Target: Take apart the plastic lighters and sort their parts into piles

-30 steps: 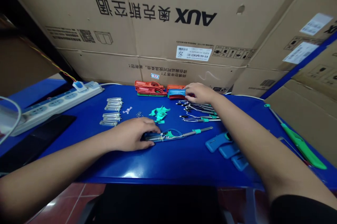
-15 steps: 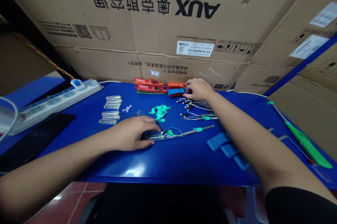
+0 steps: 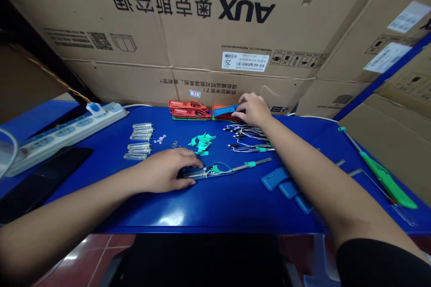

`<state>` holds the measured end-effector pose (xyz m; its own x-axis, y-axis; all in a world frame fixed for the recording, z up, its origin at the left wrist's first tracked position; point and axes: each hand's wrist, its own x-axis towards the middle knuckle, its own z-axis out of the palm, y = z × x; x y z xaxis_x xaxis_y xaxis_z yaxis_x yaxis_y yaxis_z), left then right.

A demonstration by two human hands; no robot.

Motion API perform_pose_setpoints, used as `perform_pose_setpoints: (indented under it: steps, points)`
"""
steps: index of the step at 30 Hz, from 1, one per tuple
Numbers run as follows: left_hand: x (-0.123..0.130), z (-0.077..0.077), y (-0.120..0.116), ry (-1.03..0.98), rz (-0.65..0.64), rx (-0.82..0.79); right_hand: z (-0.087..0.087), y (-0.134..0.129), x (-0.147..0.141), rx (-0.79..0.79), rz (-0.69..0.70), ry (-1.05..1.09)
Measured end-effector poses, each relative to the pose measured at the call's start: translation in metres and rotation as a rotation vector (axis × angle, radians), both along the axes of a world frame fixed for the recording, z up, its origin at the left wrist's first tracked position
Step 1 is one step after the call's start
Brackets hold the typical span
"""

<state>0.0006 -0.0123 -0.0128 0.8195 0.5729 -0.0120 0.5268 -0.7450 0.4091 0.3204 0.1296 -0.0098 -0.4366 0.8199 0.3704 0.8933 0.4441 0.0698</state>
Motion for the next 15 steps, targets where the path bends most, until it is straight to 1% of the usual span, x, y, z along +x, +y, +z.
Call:
perform_pose_setpoints:
  steps: [2, 4, 6, 11, 15]
  points:
    - [0.0, 0.001, 0.0, 0.008, -0.006, -0.007, 0.0, -0.002, 0.006, 0.021, -0.085, 0.115]
    - [0.001, 0.001, 0.0, 0.007, -0.004, -0.011, -0.001, -0.006, 0.013, -0.016, -0.168, 0.221]
    - [0.001, 0.001, 0.001, -0.006, -0.001, -0.01, -0.005, -0.012, 0.02, -0.077, -0.218, 0.288]
    - [0.001, 0.0, 0.002, -0.009, -0.012, -0.017, -0.02, -0.031, 0.033, -0.145, -0.252, 0.275]
    - [0.002, 0.0, 0.002, -0.006, -0.005, -0.017, -0.025, -0.046, 0.036, -0.19, -0.217, 0.233]
